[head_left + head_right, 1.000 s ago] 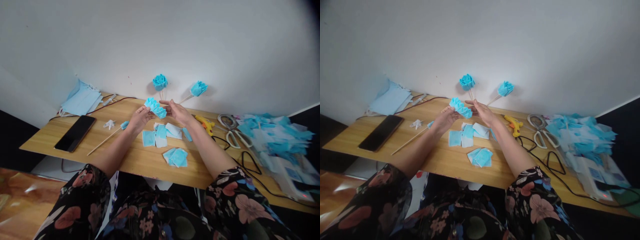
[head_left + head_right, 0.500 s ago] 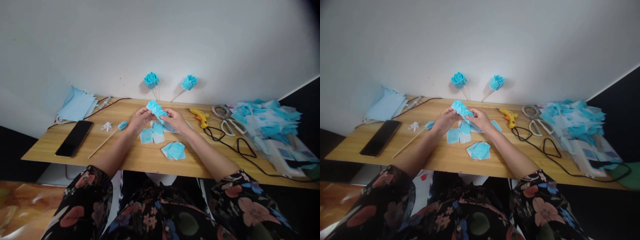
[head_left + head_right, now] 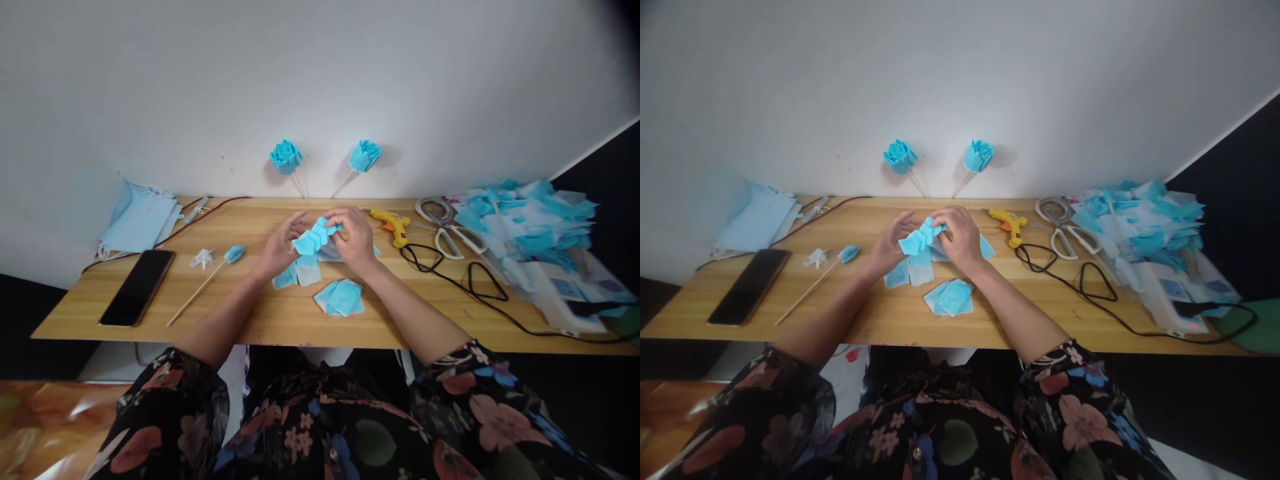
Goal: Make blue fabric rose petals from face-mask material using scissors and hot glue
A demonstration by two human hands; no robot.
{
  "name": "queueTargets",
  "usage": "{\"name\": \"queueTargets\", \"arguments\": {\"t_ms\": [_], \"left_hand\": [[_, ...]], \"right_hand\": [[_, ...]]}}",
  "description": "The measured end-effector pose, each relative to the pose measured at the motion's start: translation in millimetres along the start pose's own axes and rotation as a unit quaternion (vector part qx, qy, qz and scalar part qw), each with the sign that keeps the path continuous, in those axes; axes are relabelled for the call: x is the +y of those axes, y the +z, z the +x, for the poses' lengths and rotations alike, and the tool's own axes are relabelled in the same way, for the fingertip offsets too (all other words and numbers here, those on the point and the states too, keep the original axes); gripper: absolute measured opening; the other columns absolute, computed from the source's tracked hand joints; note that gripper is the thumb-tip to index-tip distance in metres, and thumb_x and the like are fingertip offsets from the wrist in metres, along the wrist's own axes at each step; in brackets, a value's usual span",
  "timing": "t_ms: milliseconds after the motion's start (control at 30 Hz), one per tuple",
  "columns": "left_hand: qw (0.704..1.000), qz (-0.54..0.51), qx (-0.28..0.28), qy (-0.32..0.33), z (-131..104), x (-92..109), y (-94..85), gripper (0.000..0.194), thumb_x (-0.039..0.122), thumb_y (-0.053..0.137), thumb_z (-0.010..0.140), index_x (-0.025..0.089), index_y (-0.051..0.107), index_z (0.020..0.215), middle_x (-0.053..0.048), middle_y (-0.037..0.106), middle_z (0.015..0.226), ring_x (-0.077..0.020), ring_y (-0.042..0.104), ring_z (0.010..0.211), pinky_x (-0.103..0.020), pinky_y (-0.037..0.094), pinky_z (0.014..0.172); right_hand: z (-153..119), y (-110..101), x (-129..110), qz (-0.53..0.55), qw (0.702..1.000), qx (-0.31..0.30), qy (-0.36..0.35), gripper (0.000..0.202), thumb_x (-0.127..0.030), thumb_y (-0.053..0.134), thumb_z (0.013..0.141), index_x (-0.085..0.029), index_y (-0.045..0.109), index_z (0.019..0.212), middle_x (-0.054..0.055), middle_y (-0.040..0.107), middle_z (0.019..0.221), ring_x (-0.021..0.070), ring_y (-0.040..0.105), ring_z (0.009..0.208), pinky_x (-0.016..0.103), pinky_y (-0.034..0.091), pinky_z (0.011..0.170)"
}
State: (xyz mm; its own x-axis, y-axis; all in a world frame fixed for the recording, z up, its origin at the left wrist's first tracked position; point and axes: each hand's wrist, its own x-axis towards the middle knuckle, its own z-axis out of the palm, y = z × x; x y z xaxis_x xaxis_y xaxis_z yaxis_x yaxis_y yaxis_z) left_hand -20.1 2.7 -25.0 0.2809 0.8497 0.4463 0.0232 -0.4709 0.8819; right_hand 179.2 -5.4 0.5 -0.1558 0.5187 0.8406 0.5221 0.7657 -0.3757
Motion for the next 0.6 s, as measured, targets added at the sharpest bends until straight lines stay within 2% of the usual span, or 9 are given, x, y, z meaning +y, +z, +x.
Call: {"name": "queueTargets", "arguments": {"t_ms": [167, 433, 533, 600], "left_hand": [[0.998, 0.05, -0.026, 0.018, -1.7, 1.3, -0.8, 0.078, 0.025, 0.08, 0.077, 0.023, 0.048, 0.147, -0.012, 0.069, 0.125, -0.0203, 0.066, 0.105, -0.031, 0.052, 0.086], [0.998, 0.051, -0.021, 0.038, -0.4, 4.5, -2.4, 0.078, 0.022, 0.075, 0.079, 0.024, 0.045, 0.151, -0.013, 0.071, 0.124, -0.0191, 0.068, 0.101, -0.031, 0.053, 0.084], [0.995, 0.08, -0.02, 0.052, -0.9, 6.9, -2.4, 0.065, 0.019, 0.072, 0.079, 0.022, 0.056, 0.142, -0.01, 0.074, 0.118, -0.0173, 0.068, 0.093, -0.03, 0.052, 0.082], [0.994, 0.096, -0.018, 0.053, -1.4, 9.8, -2.1, 0.048, 0.019, 0.071, 0.079, 0.02, 0.069, 0.127, -0.009, 0.076, 0.111, -0.0162, 0.068, 0.086, -0.03, 0.053, 0.081]], "right_hand": [[2.7, -3.0, -3.3, -0.032, 0.998, 0.039, -0.046, 0.029, 0.001, 0.055, 0.076, -0.026, 0.058, 0.087, 0.002, 0.073, 0.1, 0.0225, 0.067, 0.096, 0.04, 0.05, 0.087], [1.1, -3.8, -1.9, -0.034, 0.998, 0.037, -0.035, 0.033, 0.002, 0.051, 0.074, -0.027, 0.057, 0.089, 0.0, 0.072, 0.102, 0.0219, 0.066, 0.098, 0.041, 0.049, 0.088], [1.3, -4.3, -2.5, -0.034, 0.998, 0.038, -0.044, 0.033, 0.001, 0.051, 0.074, -0.027, 0.056, 0.09, 0.0, 0.072, 0.102, 0.0216, 0.066, 0.098, 0.041, 0.05, 0.087], [1.9, -4.6, -2.9, -0.029, 0.997, 0.044, -0.056, 0.034, 0.002, 0.052, 0.074, -0.027, 0.057, 0.091, 0.0, 0.072, 0.102, 0.0211, 0.067, 0.097, 0.041, 0.05, 0.086]]}}
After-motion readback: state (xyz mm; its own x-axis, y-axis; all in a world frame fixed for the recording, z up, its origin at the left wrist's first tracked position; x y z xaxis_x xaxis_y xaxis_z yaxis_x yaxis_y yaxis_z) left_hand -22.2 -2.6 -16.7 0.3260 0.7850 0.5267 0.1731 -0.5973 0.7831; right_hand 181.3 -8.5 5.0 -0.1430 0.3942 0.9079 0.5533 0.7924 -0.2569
